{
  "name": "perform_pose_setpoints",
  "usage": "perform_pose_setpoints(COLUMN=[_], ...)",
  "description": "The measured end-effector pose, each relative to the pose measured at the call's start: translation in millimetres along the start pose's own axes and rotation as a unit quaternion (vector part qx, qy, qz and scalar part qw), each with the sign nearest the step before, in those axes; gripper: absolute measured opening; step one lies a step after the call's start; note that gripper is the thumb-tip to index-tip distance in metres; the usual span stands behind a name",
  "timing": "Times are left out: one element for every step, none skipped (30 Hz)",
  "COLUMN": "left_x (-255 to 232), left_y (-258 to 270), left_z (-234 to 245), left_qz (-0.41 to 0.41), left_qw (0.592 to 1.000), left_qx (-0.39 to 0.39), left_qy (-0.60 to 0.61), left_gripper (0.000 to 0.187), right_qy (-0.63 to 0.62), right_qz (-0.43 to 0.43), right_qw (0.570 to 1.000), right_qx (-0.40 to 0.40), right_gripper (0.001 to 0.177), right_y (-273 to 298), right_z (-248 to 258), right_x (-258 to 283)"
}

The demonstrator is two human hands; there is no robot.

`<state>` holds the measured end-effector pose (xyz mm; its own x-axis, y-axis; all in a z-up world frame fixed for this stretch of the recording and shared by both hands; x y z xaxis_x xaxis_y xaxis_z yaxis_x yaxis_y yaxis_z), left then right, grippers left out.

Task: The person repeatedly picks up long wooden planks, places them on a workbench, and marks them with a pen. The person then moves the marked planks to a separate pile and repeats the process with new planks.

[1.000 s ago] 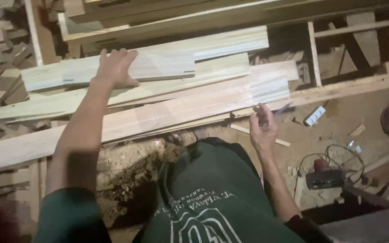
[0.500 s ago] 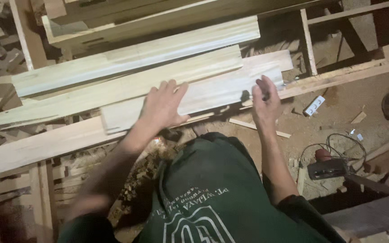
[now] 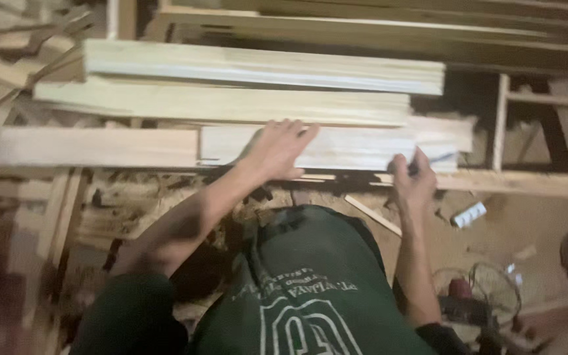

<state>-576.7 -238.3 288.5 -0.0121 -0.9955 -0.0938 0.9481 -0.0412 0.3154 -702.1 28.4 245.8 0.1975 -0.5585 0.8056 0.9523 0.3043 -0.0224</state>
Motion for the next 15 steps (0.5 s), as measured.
perform_pose_setpoints(left_x=[1.7, 0.9, -0.8, -0.1, 0.9, 0.8, 1.2, 0.1, -0.5, -1.5, -2.1, -1.6, -1.1, -1.3, -1.2], left_y=[2.5, 4.9, 6.1, 6.5, 6.3, 5.0, 3.4, 1.7, 0.2, -0.2, 0.5, 1.1, 1.8, 1.3, 0.7], left_z=[-0.3, -2.2, -3.2, -3.1, -3.4, -4.6, -6.5, -10.9, -15.1, -17.9, -20.5, -23.0, -25.3, -26.6, -27.3], left_qz=[0.008, 0.016, 0.016, 0.017, 0.018, 0.017, 0.016, 0.014, 0.016, 0.015, 0.015, 0.016, 0.017, 0.016, 0.016], left_qw=[1.0, 0.999, 0.999, 0.999, 0.998, 0.997, 0.996, 0.995, 0.994, 0.992, 0.99, 0.989, 0.988, 0.986, 0.986], left_qx=[0.017, 0.033, 0.016, 0.0, -0.017, -0.026, -0.035, -0.043, -0.057, -0.071, -0.086, -0.095, -0.104, -0.114, -0.123], left_qy=[0.009, 0.02, 0.036, 0.049, 0.062, 0.071, 0.079, 0.088, 0.095, 0.101, 0.107, 0.111, 0.115, 0.119, 0.114], left_gripper=[0.105, 0.104, 0.105, 0.106, 0.108, 0.109, 0.11, 0.111, 0.112, 0.112, 0.112, 0.111, 0.109, 0.108, 0.108], right_qy=[-0.009, -0.025, -0.041, -0.014, 0.013, 0.009, 0.004, 0.001, 0.01, 0.02, 0.03, 0.026, 0.022, 0.019, 0.021], right_qz=[0.018, 0.037, 0.056, 0.038, 0.021, 0.024, 0.027, 0.028, 0.035, 0.042, 0.049, 0.05, 0.051, 0.052, 0.06], right_qw=[1.0, 0.999, 0.998, 0.999, 1.0, 1.0, 0.999, 0.999, 0.999, 0.999, 0.998, 0.998, 0.998, 0.998, 0.997], right_qx=[-0.003, 0.005, 0.014, 0.01, 0.005, 0.012, 0.018, 0.025, 0.026, 0.024, 0.021, 0.024, 0.027, 0.028, 0.034], right_gripper=[0.023, 0.021, 0.02, 0.019, 0.02, 0.021, 0.022, 0.023, 0.02, 0.019, 0.018, 0.02, 0.023, 0.027, 0.026], right_y=[0.0, 0.4, 0.7, -0.5, -1.9, -2.2, -3.2, -1.8, -1.2, 1.8, 4.9, 4.4, 2.7, 2.0, 0.9], right_z=[-1.0, -0.9, -0.3, -1.8, -2.7, -1.9, -2.4, -3.2, -3.1, -0.4, 0.4, -0.2, -0.6, -0.1, 0.9], right_x=[1.0, 0.4, -0.6, -1.8, -2.6, -2.2, -1.5, -2.5, -2.9, -1.8, -0.1, 1.8, 3.5, 4.2, 4.9])
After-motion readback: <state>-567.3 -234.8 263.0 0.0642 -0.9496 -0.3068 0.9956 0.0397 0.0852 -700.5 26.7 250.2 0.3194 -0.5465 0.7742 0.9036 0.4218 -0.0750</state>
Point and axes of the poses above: each hand's wrist, its own y-axis away from the middle knuckle, its own z-axis out of the back of the hand, x = y × z, the point moved 2 cm from there along -y, towards the middle knuckle, and after that the axes turned 2 degrees about y, right-handed, at the moved point
